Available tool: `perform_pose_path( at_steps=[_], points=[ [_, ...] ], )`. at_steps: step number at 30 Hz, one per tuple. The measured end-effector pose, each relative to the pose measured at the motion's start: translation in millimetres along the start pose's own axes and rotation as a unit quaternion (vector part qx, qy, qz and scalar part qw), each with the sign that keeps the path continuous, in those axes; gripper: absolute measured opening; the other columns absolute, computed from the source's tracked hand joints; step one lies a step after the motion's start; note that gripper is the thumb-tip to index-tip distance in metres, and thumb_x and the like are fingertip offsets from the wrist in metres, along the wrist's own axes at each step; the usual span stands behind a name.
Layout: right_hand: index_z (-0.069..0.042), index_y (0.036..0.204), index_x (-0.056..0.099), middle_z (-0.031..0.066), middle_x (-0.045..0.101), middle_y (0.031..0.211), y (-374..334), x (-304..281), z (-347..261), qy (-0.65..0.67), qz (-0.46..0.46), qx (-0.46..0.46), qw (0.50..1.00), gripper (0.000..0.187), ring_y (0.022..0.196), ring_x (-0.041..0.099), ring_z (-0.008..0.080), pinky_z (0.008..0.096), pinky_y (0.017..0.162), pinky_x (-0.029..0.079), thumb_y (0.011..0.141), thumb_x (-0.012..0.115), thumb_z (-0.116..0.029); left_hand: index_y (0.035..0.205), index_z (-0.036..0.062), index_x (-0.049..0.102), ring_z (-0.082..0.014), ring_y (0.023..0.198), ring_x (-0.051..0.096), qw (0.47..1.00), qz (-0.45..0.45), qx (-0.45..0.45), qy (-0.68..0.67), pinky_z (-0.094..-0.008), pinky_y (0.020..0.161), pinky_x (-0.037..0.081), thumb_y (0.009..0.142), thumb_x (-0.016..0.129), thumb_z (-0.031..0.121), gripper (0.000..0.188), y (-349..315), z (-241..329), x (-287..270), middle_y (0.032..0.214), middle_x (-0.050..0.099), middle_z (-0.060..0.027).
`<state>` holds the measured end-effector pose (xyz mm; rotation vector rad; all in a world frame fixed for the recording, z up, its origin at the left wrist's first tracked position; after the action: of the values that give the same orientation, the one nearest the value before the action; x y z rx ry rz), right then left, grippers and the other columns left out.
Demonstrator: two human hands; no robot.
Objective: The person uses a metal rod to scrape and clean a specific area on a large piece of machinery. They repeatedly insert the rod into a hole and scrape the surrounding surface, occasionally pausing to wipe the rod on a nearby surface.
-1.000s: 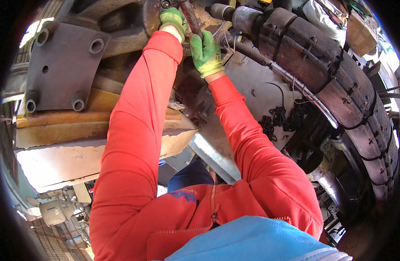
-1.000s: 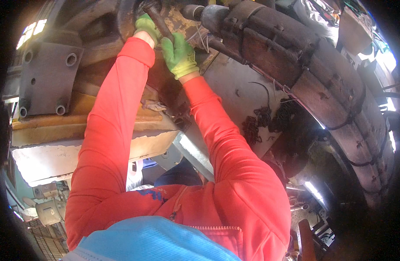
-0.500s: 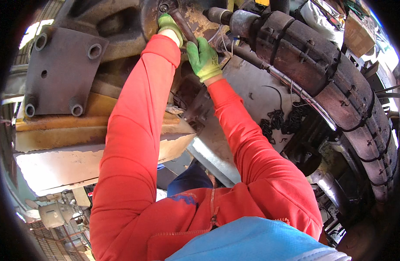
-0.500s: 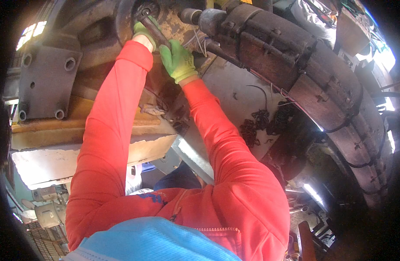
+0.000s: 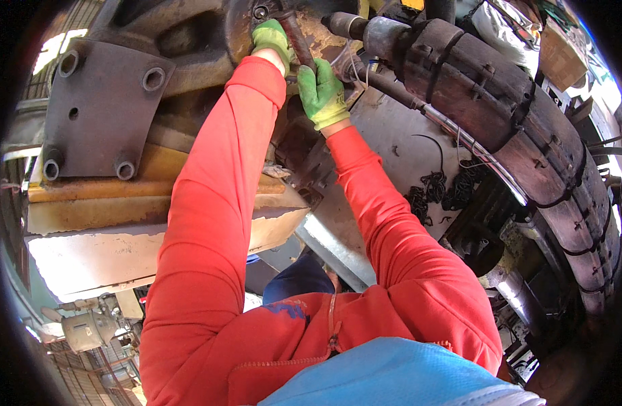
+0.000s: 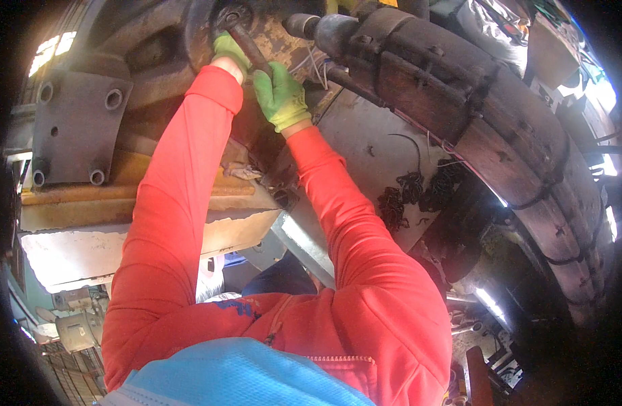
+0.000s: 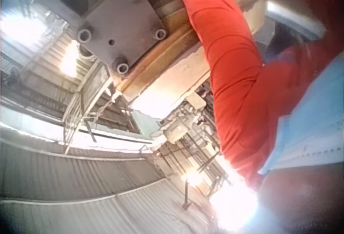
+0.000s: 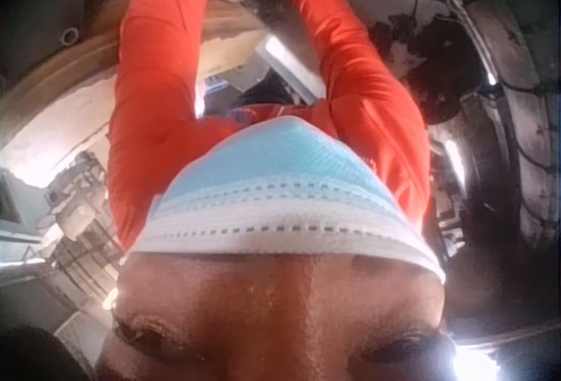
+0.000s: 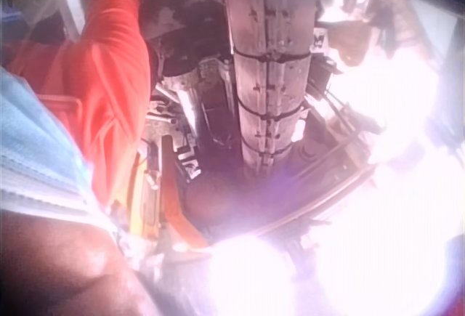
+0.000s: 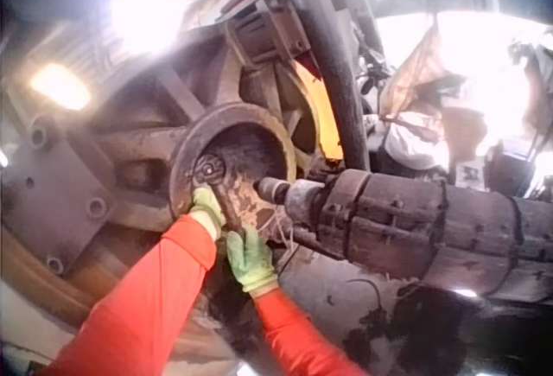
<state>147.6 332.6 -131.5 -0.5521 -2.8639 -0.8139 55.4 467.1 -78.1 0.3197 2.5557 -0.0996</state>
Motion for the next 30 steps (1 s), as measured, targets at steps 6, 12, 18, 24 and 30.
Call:
perform_pose_path(
  at_steps=[6, 12, 18, 24, 30],
  points=[
    [-0.004, 0.097, 0.050, 0.0174, 0.057, 0.077, -5, 7, 21, -0.051, -0.039, 0.045, 0.997, 0.029, 0.071, 0.057, 0.0372, 0.0418, 0.063, 0.044, 0.089, 0.048, -0.032, 0.095, 0.0197, 0.069, -0.0208, 0.089, 0.064, 0.998, 0.029, -0.027, 0.044, -0.0356, 0.069, 0.051, 0.077, 0.061, 0.029, 0.021, 2, 0, -6, 0.095, 0.067, -0.0040],
    [-0.004, 0.098, 0.050, 0.0206, 0.058, 0.078, -6, 2, 16, -0.048, -0.028, 0.004, 0.998, 0.032, 0.074, 0.057, 0.0409, 0.0444, 0.063, 0.044, 0.088, 0.049, -0.035, 0.094, 0.0182, 0.068, -0.0223, 0.088, 0.062, 0.997, 0.044, -0.001, -0.060, -0.0377, 0.070, 0.049, 0.079, 0.059, 0.032, 0.023, 18, 2, 25, 0.094, 0.066, -0.0052],
    [-0.004, 0.098, 0.051, 0.0224, 0.059, 0.080, -5, 4, 13, -0.037, -0.042, 0.035, 0.998, 0.036, 0.076, 0.057, 0.0422, 0.0468, 0.065, 0.044, 0.086, 0.048, -0.038, 0.101, 0.0195, 0.061, -0.0203, 0.098, 0.052, 0.875, -0.092, 0.157, 0.448, -0.0391, 0.084, 0.039, 0.086, 0.044, 0.035, 0.028, 10, 15, 72, 0.105, 0.060, -0.0029],
    [-0.005, 0.097, 0.050, 0.0199, 0.058, 0.079, -9, 4, 18, -0.028, -0.044, 0.039, 0.998, 0.029, 0.073, 0.058, 0.0393, 0.0426, 0.063, 0.044, 0.088, 0.051, -0.032, 0.104, 0.0223, 0.062, -0.0201, 0.100, 0.054, 0.990, -0.019, 0.070, 0.120, -0.0376, 0.083, 0.040, 0.084, 0.046, 0.034, 0.028, 5, 10, 23, 0.107, 0.060, -0.0015],
    [-0.004, 0.097, 0.050, 0.0217, 0.059, 0.081, -11, -1, 21, -0.022, -0.012, 0.027, 0.999, 0.038, 0.077, 0.057, 0.0419, 0.0470, 0.066, 0.044, 0.086, 0.047, -0.040, 0.102, 0.0233, 0.065, -0.0211, 0.093, 0.059, 0.994, -0.020, 0.061, 0.090, -0.0364, 0.074, 0.046, 0.082, 0.053, 0.032, 0.025, -6, 7, 0, 0.102, 0.064, -0.0013]
  ],
)
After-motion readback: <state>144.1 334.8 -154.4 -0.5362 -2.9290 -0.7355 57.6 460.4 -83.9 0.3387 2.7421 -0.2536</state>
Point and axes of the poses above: each hand's wrist, its own y-axis towards the middle knuckle, its own x-axis out of the palm, z = x × y, the point moved 7 cm from there along y, towards the middle knuckle
